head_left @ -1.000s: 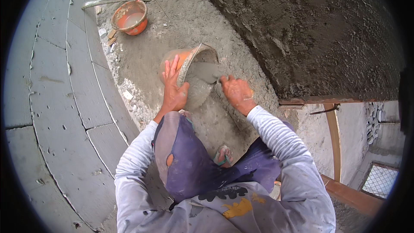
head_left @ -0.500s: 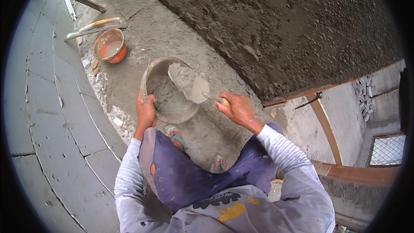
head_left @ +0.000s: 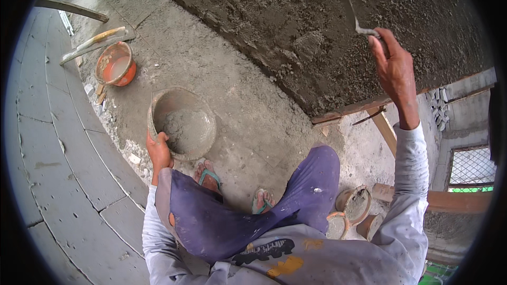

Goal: The person scoops wet cement from a basin using a trowel and applies it to a wall, smoothing the surface with a float. The person repeatedly transfers material from a larger basin to a smaller one and continues plastering the wall.

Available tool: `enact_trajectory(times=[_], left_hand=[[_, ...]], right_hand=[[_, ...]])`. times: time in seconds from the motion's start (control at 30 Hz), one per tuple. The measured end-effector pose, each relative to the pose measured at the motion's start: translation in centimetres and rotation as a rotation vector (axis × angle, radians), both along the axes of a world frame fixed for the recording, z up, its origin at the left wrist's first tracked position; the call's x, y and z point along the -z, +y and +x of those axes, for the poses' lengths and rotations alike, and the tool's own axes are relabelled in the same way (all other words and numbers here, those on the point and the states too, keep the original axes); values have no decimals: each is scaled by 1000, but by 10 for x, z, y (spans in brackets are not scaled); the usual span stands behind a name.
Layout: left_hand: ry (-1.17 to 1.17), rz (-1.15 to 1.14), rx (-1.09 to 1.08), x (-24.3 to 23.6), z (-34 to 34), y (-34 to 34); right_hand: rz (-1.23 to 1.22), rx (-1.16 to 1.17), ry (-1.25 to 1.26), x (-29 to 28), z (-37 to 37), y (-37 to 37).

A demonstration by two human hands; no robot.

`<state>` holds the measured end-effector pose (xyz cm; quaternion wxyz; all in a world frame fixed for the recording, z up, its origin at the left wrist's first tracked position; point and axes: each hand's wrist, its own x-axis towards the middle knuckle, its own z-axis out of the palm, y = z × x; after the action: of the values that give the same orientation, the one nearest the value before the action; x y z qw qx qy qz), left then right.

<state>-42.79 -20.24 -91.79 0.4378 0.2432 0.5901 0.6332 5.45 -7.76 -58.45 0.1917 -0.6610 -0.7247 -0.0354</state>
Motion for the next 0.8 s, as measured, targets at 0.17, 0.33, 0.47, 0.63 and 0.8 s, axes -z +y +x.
enact_trajectory(times=[0.17, 0.33, 0.47, 0.63, 0.8], left_hand=[[96, -37, -5, -5, -7, -6], [98, -30, -22, -13, -12, -8], [113, -26, -51, -10, -22, -15], [107, -38, -88, -17, -16, -13], [103, -49, -36, -8, -22, -7]], right_hand=[[-420, -2, -177, 107, 15, 3], [-417, 21, -224, 235, 46, 22], [-292, 18, -134, 189, 57, 15], [-50, 88, -183, 122, 51, -11], [139, 45, -308, 93, 6, -20]])
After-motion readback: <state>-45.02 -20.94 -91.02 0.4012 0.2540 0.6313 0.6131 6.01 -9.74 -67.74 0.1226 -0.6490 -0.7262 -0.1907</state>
